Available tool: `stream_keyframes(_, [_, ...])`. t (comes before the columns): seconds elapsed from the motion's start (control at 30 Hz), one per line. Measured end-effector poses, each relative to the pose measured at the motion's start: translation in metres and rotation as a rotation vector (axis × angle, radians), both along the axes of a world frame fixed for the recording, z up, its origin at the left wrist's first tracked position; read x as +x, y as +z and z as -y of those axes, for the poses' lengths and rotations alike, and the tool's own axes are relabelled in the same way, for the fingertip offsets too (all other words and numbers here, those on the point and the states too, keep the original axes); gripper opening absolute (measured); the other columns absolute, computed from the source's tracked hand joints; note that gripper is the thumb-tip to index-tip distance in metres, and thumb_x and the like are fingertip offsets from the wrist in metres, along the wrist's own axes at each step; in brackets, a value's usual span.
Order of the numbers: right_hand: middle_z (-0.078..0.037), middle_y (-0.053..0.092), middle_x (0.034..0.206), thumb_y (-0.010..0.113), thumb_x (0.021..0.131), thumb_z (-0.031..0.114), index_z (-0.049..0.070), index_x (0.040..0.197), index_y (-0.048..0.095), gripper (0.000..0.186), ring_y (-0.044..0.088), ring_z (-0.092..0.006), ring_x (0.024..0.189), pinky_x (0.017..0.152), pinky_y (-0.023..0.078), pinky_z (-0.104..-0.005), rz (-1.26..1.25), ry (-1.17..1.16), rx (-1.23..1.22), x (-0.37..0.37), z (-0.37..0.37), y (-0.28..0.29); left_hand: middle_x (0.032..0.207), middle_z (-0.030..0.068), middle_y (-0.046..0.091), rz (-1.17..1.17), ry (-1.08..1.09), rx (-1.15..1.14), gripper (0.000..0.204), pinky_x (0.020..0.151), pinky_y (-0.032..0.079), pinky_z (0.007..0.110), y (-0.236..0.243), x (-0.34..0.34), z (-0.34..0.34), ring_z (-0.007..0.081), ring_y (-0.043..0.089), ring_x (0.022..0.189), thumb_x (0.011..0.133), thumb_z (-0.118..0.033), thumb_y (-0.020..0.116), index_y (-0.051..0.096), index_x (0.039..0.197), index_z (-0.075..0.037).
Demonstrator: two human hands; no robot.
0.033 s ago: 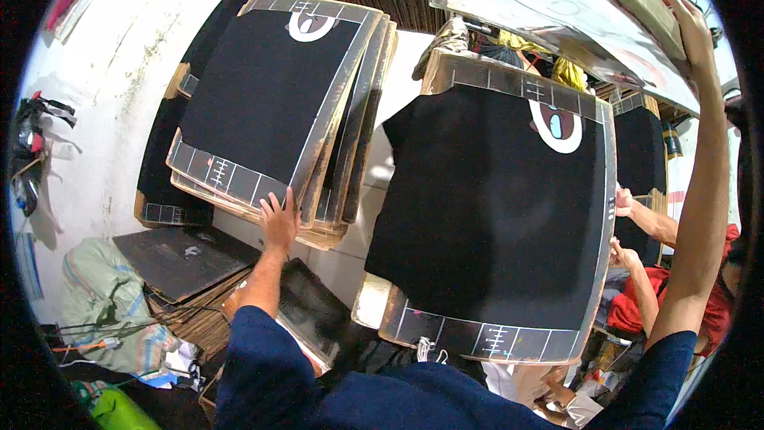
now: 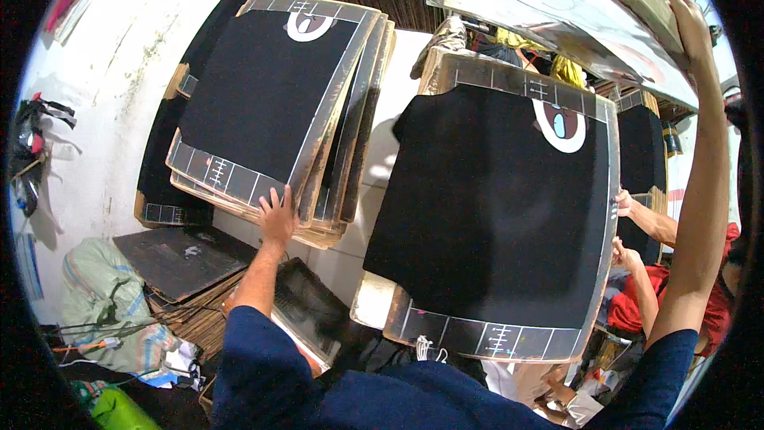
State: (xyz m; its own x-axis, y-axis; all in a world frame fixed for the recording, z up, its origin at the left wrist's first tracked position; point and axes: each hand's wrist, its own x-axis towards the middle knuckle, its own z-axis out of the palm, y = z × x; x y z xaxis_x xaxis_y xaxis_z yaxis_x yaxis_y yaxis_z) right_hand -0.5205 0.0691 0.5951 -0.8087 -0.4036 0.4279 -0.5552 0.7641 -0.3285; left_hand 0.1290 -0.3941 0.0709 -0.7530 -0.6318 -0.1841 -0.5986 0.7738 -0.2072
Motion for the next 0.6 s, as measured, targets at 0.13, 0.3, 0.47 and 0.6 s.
stream_keyframes(0.13, [-0.015, 0.076, 0.111, 0.055, 0.096, 0.057, 0.006, 0.112, 0.077, 0.058, 0.071, -0.0301, 0.104, 0.093, 0.052, -0.0398, -0.032, -0.161, 0.015, 0.053, 0.018, 0.002, 0.167, 0.0222, 0.030, -0.106, -0.054, -0.076, 0.102, 0.108, 0.048, 0.064, 0.050, -0.015, 0.000, 0.0458, 0.040, 0.148, 0.083, -0.003, 0.076, 0.024, 0.167, -0.026])
stream_keyframes(0.3, [-0.018, 0.076, 0.115, 0.058, 0.094, 0.054, 0.008, 0.113, 0.079, 0.053, 0.071, -0.0358, 0.110, 0.096, 0.053, -0.0445, -0.155, -0.240, -0.063, 0.103, 0.041, -0.010, 0.167, 0.0248, 0.029, 0.189, 0.038, 0.096, 0.103, 0.105, 0.053, 0.056, 0.114, -0.039, -0.005, 0.0466, 0.041, 0.148, 0.086, 0.002, 0.068, 0.016, 0.168, -0.034])
stream_keyframes(0.47, [-0.020, 0.073, 0.124, 0.060, 0.093, 0.056, 0.011, 0.119, 0.078, 0.055, 0.068, -0.0375, 0.119, 0.103, 0.052, -0.0479, -0.134, -0.225, -0.091, 0.121, 0.030, -0.009, 0.145, 0.0314, 0.048, 0.150, -0.116, 0.120, 0.096, 0.095, 0.059, 0.053, 0.142, -0.041, -0.084, 0.0526, 0.059, 0.124, 0.083, -0.004, 0.070, 0.027, 0.165, -0.032])
stream_keyframes(0.6, [-0.020, 0.072, 0.126, 0.057, 0.093, 0.056, 0.011, 0.122, 0.075, 0.057, 0.068, -0.0385, 0.120, 0.103, 0.052, -0.0484, -0.107, -0.311, -0.066, 0.130, 0.029, -0.010, 0.140, 0.0428, 0.049, 0.025, -0.195, 0.231, 0.096, 0.087, 0.062, 0.055, 0.136, -0.056, -0.190, 0.0564, 0.063, 0.114, 0.079, -0.016, 0.079, 0.032, 0.163, -0.026])
